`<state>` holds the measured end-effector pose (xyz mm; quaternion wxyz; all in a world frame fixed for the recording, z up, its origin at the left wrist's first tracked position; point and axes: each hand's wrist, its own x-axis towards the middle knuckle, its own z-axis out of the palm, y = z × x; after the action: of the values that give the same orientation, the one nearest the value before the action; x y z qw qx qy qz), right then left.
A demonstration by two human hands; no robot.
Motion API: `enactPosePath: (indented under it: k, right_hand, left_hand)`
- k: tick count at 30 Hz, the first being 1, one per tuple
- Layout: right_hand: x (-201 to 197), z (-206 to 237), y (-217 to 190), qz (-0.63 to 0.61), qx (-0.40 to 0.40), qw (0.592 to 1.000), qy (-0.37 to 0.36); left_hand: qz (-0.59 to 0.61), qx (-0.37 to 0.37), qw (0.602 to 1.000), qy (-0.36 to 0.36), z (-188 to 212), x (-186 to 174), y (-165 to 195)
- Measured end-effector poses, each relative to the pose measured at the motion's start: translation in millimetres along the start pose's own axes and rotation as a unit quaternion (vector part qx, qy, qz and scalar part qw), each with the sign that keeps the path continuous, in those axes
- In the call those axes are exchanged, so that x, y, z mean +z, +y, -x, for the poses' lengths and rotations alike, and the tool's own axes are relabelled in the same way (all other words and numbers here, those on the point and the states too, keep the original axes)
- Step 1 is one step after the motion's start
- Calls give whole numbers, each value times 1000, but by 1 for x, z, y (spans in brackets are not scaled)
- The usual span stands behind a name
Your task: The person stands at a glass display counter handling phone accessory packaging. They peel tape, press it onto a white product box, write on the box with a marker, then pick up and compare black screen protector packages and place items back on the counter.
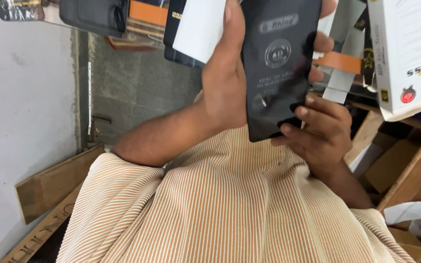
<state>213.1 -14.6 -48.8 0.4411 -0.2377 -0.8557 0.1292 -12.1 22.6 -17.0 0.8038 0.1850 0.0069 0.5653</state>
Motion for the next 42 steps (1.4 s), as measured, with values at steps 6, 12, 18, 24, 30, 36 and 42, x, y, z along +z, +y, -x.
enactPosePath:
  k: [6, 12, 18, 24, 30, 36, 42]
  right_hand:
    - [-2, -6, 3, 7, -33, 999, -3]
    - [0, -10, -4, -40, 33, 997, 57]
    - [-3, 0, -14, -402, 423, 802, 127]
    - [-8, 8, -14, -430, 432, 776, 163]
    - [-5, 13, -8, -377, 447, 781, 221]
    - [5, 22, -14, -379, 485, 766, 188]
    - [8, 15, -15, -379, 473, 770, 201]
  left_hand:
    - [-38, 74, 995, -55, -8, 6, -9]
    - [-46, 63, 996, -33, 4, 11, -11]
    - [-211, 28, 977, -31, 8, 25, -19]
    - [-712, 152, 683, 60, -2, 14, 36]
    - [-921, 147, 213, 290, -14, -5, 80]
    - [-897, 82, 281, 330, -27, -12, 87]
    - [-868, 68, 358, 338, -30, -23, 108]
